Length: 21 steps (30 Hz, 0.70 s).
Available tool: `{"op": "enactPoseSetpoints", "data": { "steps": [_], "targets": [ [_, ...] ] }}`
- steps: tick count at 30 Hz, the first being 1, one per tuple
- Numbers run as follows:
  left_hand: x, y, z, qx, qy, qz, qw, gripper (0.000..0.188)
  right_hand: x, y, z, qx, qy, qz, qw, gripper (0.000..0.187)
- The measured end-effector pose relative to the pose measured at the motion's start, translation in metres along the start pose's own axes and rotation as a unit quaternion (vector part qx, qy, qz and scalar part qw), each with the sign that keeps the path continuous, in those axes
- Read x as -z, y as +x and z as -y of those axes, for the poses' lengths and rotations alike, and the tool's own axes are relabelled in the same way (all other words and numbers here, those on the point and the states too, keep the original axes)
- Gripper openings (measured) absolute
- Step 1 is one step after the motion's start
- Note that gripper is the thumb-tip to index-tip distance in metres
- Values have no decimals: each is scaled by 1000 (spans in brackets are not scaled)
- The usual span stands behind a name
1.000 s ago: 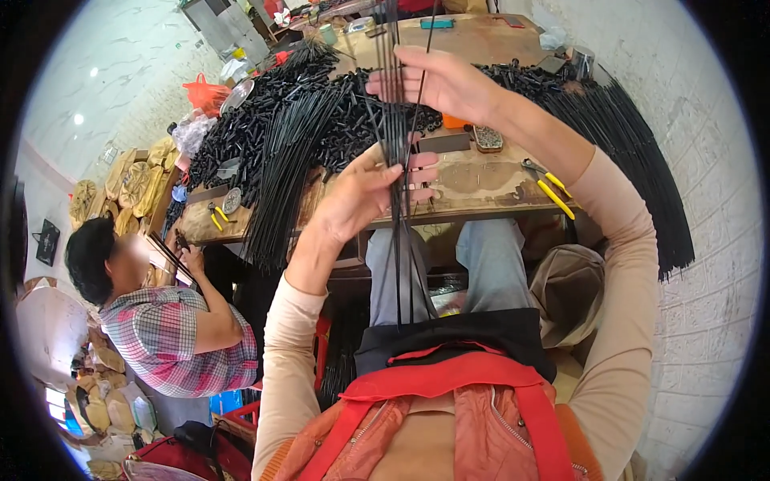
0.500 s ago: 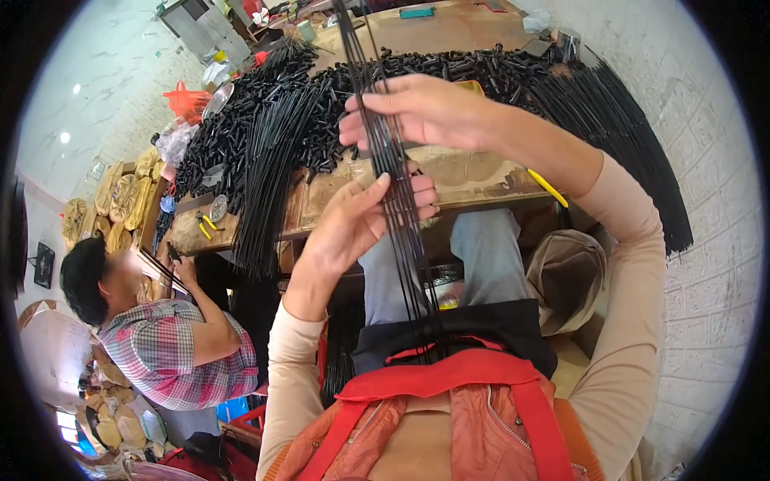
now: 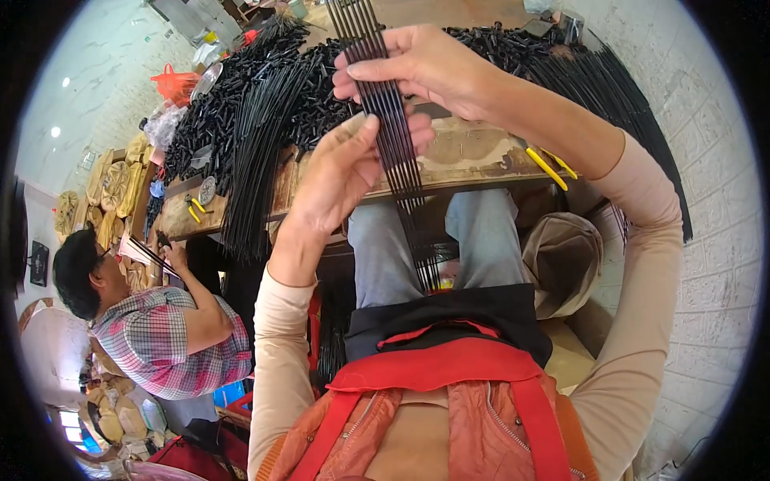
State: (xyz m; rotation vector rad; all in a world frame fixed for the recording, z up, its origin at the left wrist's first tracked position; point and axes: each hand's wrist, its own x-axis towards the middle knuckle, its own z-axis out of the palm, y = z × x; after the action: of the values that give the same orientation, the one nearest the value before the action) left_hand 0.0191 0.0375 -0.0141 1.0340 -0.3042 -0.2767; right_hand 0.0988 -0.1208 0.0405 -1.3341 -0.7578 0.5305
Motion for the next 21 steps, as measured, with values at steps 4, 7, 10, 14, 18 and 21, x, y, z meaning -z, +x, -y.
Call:
{"op": "enactPoseSetpoints", "data": {
  "steps": [4,7,10,14,18,21],
  "targets": [
    [43,-3,19,45,-217,95,970,59,-18,-22,-6,-30,-105,-39,993,27],
    [42,4,45,122,-177,-62,975,64,-20,-59,-92,144,-327,-20,934,19],
    [79,41,63,163,-264,-24,950,62,-24,-91,-159,15,-255,61,965,23],
    [123,96,58,70,-190,-24,979,63,-9,-55,-162,-12,-206,39,978,21],
    [199,72,95,-46,2,-230,972,44,2,-34,-194,-61,-193,12,979,20],
    [147,14,69,131,342,-62,928,29,16,-37,-206,-14,-205,-27,978,21]
  ]
}}
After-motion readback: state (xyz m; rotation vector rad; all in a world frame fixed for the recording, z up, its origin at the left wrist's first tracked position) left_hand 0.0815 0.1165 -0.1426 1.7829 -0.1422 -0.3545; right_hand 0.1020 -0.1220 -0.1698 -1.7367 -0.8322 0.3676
